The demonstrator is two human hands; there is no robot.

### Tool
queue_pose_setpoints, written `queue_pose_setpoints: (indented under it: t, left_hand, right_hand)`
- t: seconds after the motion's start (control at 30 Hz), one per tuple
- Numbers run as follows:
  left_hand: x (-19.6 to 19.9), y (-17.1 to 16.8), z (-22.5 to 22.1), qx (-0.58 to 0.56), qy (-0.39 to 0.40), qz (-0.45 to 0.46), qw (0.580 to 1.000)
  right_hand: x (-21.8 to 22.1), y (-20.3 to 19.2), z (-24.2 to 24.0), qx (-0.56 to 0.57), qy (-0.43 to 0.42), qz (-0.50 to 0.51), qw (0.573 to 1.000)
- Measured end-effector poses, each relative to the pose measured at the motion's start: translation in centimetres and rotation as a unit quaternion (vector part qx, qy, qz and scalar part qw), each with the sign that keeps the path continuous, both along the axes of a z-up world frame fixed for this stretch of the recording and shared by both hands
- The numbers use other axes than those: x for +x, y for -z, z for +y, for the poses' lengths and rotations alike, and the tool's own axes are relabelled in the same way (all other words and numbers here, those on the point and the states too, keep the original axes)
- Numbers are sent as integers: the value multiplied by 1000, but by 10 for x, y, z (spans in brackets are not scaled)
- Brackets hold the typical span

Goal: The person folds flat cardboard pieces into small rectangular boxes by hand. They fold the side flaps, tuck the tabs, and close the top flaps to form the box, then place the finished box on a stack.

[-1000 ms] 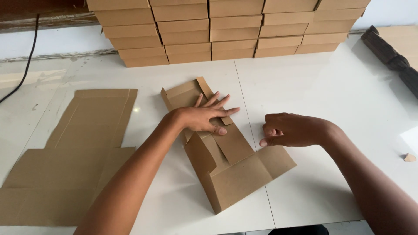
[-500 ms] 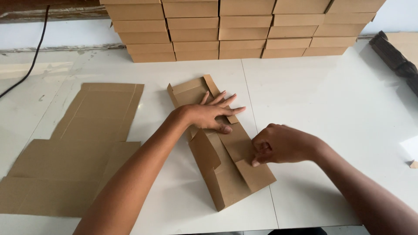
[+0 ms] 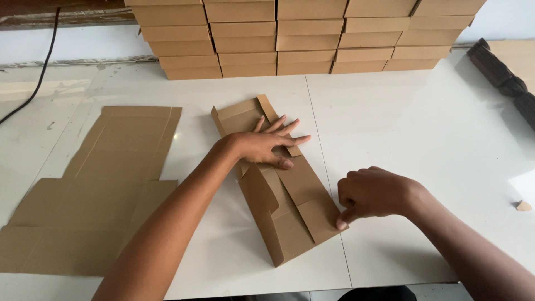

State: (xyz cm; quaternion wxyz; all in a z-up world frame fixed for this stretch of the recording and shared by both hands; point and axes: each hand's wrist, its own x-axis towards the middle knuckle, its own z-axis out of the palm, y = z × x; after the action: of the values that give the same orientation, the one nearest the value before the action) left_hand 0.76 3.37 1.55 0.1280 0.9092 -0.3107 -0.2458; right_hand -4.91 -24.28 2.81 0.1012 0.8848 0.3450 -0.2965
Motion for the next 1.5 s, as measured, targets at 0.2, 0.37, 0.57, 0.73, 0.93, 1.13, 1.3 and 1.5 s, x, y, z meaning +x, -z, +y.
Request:
queue_pose_setpoints:
  t: [0.2,0.37,0.57,0.73,0.93,1.13,1.3,1.5]
  left_hand:
    - [6,14,2,-15,5,-24,1000]
    - [8,24,6,-77,7,-115,990]
    - [-19,-30,33,-306,-111,-203,923]
    - [-144,-87,14,-80,-213,43,973]
    - [-204,-15,-2,-120,-225,-59,965]
    - [-212,-18,-26,-149,-252,-86,952]
    - [-210,1,-34,-227,-279,-87,929]
    - [-210,-10,-26,-268,-280,-27,921]
  right_hand:
    - [-3,-10,-1,30,3,70,997]
    - [25,-15,-17,109,55,121,985]
    - [31,-5,-13,161,36,128,978]
    - [-1,-27,9,137,16,90,986]
    - [-16,-28,9,127,-2,8,992]
    - [-32,-53,16,130,27,3,991]
    - [-47,-77,17,146,92,98,980]
    - [-45,-69,16,197,25,39,979]
